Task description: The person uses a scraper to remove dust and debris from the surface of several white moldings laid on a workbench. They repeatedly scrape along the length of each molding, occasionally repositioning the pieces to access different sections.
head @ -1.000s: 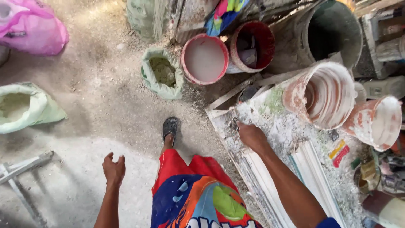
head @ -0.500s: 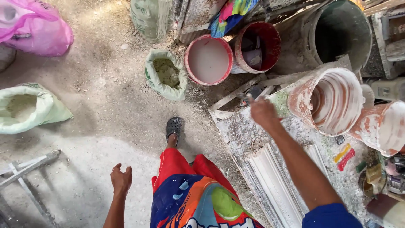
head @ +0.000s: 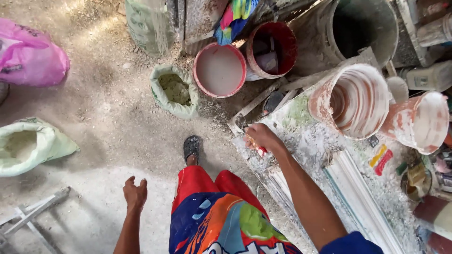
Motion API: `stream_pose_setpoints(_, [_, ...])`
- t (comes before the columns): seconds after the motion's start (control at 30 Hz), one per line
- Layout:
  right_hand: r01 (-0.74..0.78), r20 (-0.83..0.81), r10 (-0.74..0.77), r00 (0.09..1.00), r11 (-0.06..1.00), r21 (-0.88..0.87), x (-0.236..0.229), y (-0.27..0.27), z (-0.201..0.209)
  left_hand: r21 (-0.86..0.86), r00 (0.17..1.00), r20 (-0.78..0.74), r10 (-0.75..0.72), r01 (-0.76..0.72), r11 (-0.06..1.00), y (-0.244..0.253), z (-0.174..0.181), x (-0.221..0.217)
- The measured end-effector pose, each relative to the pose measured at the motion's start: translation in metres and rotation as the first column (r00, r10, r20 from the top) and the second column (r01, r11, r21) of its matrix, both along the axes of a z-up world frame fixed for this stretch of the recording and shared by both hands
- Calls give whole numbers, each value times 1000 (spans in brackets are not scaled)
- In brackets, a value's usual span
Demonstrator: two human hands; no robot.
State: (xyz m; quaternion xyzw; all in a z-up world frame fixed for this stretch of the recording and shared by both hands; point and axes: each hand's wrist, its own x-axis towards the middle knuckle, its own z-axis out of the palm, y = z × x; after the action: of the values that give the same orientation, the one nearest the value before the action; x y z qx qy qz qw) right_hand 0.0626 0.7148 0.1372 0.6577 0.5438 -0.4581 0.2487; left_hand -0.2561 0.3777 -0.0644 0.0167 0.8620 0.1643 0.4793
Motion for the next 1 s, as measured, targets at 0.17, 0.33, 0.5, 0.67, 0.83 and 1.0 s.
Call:
stream_pose_setpoints(0.17, [399,62,-395,916,915,-55,44,-26,-12,20,999,49,12,-13,1000,26,20,-2])
stream_pose_setpoints(0.33, [398,126,-399,908,917,33,85,-31,21,31,984,-82,-161,164,986,-35,-77,-9])
stream_pose_setpoints(0.5, [568,70,-591,803,796,209,40,10,26,-140,986,43,-162,167,976,-9,-17,-4])
stream_pose_setpoints(0.67, [80,12,-80,997,997,-5,-5,-56,-57,-43,983,30,-182,183,982,32,10,-12])
stream_pose_setpoints(0.83, [10,-158,69,985,893,450,-28,-104,-81,36,987,7,-158,158,987,66,30,-23])
stream_pose_setpoints(1.0, [-236,114,207,972,839,490,41,-103,-72,44,958,-44,-283,285,958,50,4,-29])
